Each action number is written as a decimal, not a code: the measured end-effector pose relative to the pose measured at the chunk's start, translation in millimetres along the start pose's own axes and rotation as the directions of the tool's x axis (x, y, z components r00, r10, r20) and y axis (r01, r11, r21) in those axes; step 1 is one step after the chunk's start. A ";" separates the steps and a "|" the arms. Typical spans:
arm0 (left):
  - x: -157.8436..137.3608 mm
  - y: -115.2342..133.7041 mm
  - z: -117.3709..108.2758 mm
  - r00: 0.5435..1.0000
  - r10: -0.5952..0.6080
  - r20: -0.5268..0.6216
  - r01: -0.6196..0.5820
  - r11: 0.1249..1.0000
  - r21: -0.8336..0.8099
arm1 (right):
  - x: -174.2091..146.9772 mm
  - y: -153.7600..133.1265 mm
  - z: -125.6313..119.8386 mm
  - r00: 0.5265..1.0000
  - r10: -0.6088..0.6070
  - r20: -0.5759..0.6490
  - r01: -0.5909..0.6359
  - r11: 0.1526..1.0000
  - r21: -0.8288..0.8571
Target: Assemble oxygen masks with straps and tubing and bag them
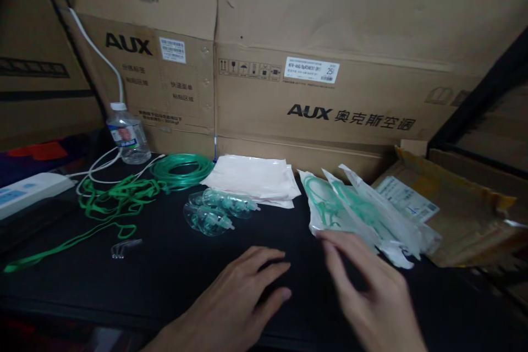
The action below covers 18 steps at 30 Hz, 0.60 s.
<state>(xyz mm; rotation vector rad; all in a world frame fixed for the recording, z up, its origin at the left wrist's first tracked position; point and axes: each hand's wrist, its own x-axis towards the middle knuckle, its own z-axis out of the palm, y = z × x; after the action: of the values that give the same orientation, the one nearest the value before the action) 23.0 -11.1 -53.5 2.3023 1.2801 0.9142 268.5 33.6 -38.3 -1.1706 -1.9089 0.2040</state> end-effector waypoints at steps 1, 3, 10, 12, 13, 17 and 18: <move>-12.1 -5.3 -5.8 0.999 0.037 -0.017 -0.037 0.999 0.002 | 13.1 -25.2 24.5 0.994 -0.099 0.041 0.098 0.995 0.030; -30.5 -18.3 -19.4 0.996 0.050 -0.080 -0.047 0.998 0.042 | 39.5 -61.7 67.2 0.954 -0.227 0.195 0.215 0.973 0.081; -23.8 -70.0 -74.1 0.926 -0.015 -0.377 0.192 0.879 0.437 | 91.3 -59.4 134.4 0.906 -0.289 0.309 0.308 0.951 -0.013; -11.5 -79.8 -81.0 0.958 -0.016 -0.287 0.163 0.853 0.495 | 91.5 -51.1 139.7 0.900 -0.289 0.327 0.309 0.951 -0.011; -6.0 -83.3 -82.2 0.973 -0.016 -0.229 0.134 0.849 0.511 | 90.5 -48.4 141.6 0.896 -0.291 0.335 0.311 0.950 -0.005; 5.5 -91.5 -78.0 0.994 -0.015 -0.107 0.069 0.846 0.529 | 85.4 -43.9 146.8 0.890 -0.295 0.348 0.305 0.952 0.028; 5.6 -93.1 -76.3 0.994 -0.008 -0.109 0.065 0.847 0.528 | 84.5 -43.4 147.6 0.891 -0.294 0.346 0.301 0.953 0.036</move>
<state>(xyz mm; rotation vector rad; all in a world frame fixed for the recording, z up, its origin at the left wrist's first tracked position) -84.8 42.6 -49.4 2.6477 1.8040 0.7365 115.7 117.9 -56.4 -0.8765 -2.3794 0.2376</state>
